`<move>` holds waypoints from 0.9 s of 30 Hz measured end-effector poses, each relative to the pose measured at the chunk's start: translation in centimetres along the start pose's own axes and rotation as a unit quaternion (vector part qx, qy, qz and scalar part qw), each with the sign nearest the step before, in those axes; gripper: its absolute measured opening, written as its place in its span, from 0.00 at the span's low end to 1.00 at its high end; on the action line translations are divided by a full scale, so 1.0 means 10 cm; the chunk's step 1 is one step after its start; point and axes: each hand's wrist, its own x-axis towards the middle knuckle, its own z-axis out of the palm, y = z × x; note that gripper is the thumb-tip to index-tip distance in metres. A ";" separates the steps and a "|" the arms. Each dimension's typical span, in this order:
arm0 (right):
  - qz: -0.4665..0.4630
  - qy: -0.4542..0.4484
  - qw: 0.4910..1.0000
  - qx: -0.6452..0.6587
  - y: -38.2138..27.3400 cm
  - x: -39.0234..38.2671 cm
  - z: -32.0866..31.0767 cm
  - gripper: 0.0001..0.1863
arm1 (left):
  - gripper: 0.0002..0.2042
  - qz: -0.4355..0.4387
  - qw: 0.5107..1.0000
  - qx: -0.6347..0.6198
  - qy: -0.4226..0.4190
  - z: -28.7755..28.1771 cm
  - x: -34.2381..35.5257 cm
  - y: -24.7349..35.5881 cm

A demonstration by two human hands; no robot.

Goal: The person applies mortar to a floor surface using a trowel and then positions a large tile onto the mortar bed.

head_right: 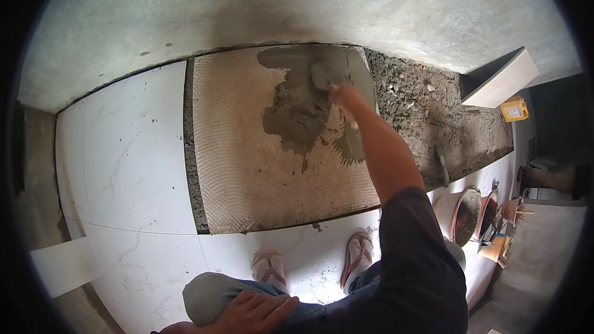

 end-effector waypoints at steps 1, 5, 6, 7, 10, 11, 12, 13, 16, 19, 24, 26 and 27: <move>0.036 -0.034 0.995 0.087 0.06 -0.17 0.09 0.31 | 0.24 -0.011 0.999 0.006 -0.034 -0.05 0.02 0.02; 0.133 -0.140 0.850 0.490 0.35 -1.10 0.87 0.30 | 0.24 0.072 0.994 0.063 0.046 0.20 -0.01 -0.10; 0.131 -0.148 0.826 0.528 0.34 -1.14 1.09 0.29 | 0.24 0.073 0.994 0.063 0.046 0.19 0.00 -0.08; 0.133 -0.149 0.825 0.528 0.18 -1.20 1.18 0.29 | 0.24 0.074 0.994 0.069 0.046 0.17 0.00 -0.06; 0.149 -0.122 0.772 0.605 -0.40 -1.32 1.27 0.27 | 0.24 0.073 0.994 0.061 0.055 0.25 -0.04 -0.11; 0.144 -0.129 0.778 0.598 -0.56 -1.25 1.25 0.27 | 0.24 0.076 0.994 0.048 0.067 0.29 -0.05 -0.14; 0.152 -0.135 0.783 0.588 -0.68 -1.11 1.26 0.28 | 0.24 0.077 0.994 0.049 0.062 0.30 -0.05 -0.16; 0.161 -0.142 0.788 0.578 -0.79 -0.98 1.26 0.28 | 0.24 0.096 0.989 0.067 0.086 0.32 -0.05 -0.17; 0.129 -0.157 0.875 0.440 -1.02 -0.81 1.09 0.29 | 0.24 0.113 0.985 0.090 0.091 0.28 -0.03 -0.14; -0.021 -0.158 0.985 0.064 -1.02 -0.78 0.81 0.30 | 0.24 0.089 0.989 0.082 0.090 0.25 -0.08 -0.12; -0.133 0.061 0.980 -0.136 -0.17 -0.20 0.58 0.30 | 0.25 0.088 0.988 0.074 0.103 0.28 -0.05 -0.08; -0.117 0.070 0.983 -0.123 0.04 -0.06 0.45 0.32 | 0.25 0.091 0.979 0.112 0.142 0.33 -0.06 -0.06; -0.104 0.058 0.987 -0.111 0.13 -0.02 0.39 0.32 | 0.25 0.094 0.979 0.113 0.141 0.36 -0.07 -0.05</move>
